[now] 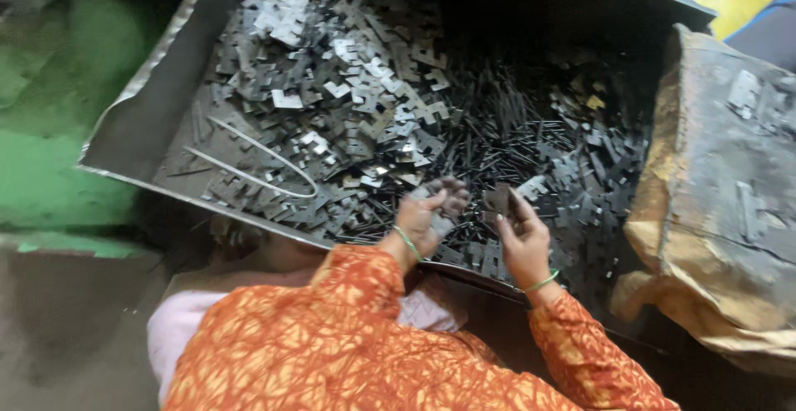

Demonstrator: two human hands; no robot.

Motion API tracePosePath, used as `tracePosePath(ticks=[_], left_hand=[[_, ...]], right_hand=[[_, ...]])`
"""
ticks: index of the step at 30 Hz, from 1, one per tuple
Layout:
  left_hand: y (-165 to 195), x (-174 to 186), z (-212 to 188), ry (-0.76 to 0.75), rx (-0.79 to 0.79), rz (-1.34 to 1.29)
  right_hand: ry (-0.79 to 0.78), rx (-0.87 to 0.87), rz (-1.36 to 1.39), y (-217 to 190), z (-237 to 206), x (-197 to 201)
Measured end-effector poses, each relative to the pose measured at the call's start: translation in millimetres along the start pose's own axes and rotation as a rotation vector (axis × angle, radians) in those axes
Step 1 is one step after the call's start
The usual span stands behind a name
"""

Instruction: The person sits on the floor and sorts small metal parts from a large bin, separating flat pieces from thin rods by hand. They place sorted items into a cloth bag while other workers nearby perform similar sorting.

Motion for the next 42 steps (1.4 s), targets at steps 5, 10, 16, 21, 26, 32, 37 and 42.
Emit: tracePosePath(ticks=[5,10,16,21,26,32,37,42], left_hand=[[-44,-5,-7,0.061,0.026,0.151],[0,-8,7,-0.038,-0.239,1.338],[133,29,24,0.373,-0.823,2.545],[139,40,24,0.143,-0.879,2.640],[127,31,9,0.208,-0.401,2.778],[133,38,1,0.247,-0.363,2.798],[165,55,-4,0.286,-0.646,2.648],[155,70,-32,0.184,-0.926,2.167]], right_hand=[[-0.270,0.438,-0.542,-13,-22,-32],[-0.067,-0.285,0.161,18,-9,9],[0.004,-0.465,0.366,42,-29,31],[0.026,-0.557,0.360,34,-38,41],[0.156,-0.350,0.486,-15,-9,92],[0.712,0.459,-1.078,-73,37,228],[0.611,0.261,-1.462,-72,65,327],[0.410,0.403,-1.480,-77,44,286]])
Point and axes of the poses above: each hand's wrist, its own z-axis towards the middle knuckle, its own x-axis out of the back of the hand, y = z × x, the point moved 2 cm from there along z, towards the middle knuckle, and after that the axes turned 4 degrees about y, right-handed, at the moved point
